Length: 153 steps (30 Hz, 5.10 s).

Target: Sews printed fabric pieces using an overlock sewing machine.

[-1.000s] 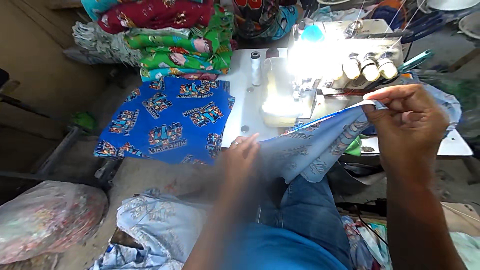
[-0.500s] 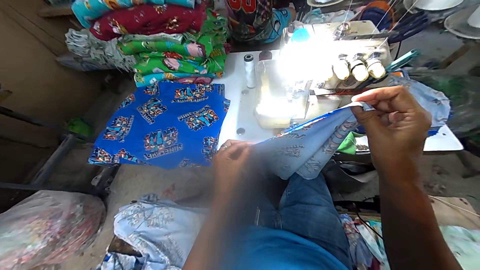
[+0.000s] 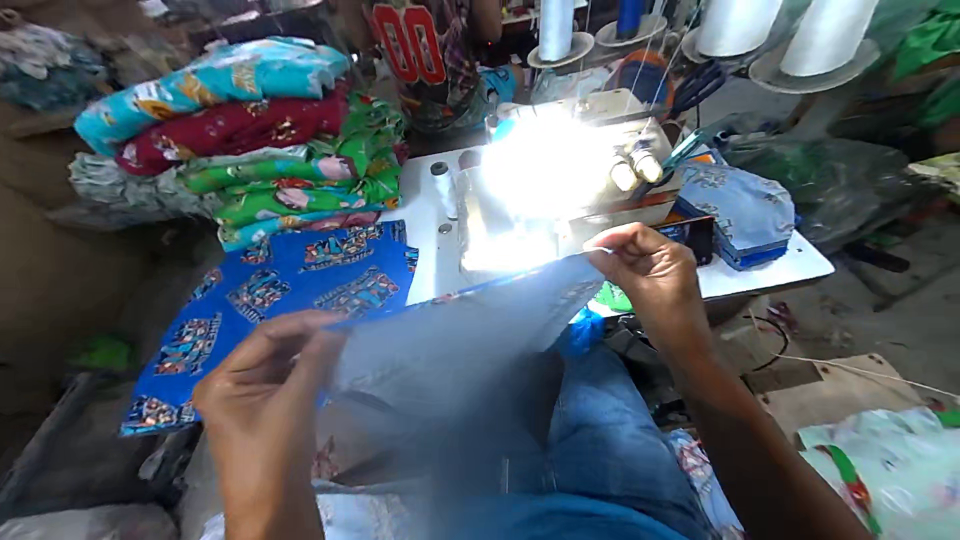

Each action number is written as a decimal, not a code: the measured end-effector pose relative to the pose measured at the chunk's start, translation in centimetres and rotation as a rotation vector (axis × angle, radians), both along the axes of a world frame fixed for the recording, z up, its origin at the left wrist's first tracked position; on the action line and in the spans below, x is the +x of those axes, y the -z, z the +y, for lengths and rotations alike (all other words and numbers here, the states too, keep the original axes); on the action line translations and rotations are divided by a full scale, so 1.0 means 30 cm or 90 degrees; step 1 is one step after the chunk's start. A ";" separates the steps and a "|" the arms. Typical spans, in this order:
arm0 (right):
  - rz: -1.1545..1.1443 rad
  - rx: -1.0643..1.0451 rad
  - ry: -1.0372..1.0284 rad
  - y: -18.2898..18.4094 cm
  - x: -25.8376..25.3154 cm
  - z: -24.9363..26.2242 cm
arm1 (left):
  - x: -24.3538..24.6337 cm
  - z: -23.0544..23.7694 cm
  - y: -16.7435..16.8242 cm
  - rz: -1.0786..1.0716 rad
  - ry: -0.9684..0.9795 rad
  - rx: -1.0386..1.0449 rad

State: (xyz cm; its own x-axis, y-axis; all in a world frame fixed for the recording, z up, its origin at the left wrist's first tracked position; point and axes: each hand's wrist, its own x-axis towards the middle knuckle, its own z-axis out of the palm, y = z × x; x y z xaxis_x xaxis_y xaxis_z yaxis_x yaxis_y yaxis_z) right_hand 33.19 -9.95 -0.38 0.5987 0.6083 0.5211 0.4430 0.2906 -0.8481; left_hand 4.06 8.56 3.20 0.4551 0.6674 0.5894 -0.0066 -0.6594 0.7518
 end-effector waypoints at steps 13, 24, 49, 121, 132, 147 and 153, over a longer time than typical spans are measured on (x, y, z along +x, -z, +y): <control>-0.107 -0.022 0.062 0.017 -0.010 0.015 | -0.038 -0.026 0.067 0.023 0.096 -0.130; -0.116 0.039 0.021 -0.006 -0.057 0.026 | -0.118 -0.067 0.188 -0.012 0.033 -0.258; -0.121 -0.373 -0.107 0.460 -0.152 -0.215 | 0.576 0.214 0.095 0.306 0.257 0.313; 0.160 -0.105 -0.021 0.258 -0.090 0.196 | 0.708 0.329 0.135 0.288 0.021 0.252; 0.298 -0.121 -0.077 0.336 -0.131 0.088 | 0.292 -0.058 0.331 0.095 0.100 -0.026; 0.559 -0.086 -0.274 0.287 -0.178 0.034 | 0.153 -0.077 0.276 -0.364 -0.192 -0.493; 0.507 -0.103 -0.178 0.320 -0.218 0.086 | -0.101 0.028 0.326 0.099 -0.279 -0.422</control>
State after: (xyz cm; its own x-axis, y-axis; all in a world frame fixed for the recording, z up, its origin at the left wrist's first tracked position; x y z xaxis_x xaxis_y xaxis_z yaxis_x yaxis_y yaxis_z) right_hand 26.65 -7.36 -9.98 0.5656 0.8190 -0.0968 -0.3724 0.1489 -0.9160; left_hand 1.02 9.41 -6.58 0.1146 0.9926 -0.0404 0.2856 0.0060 0.9583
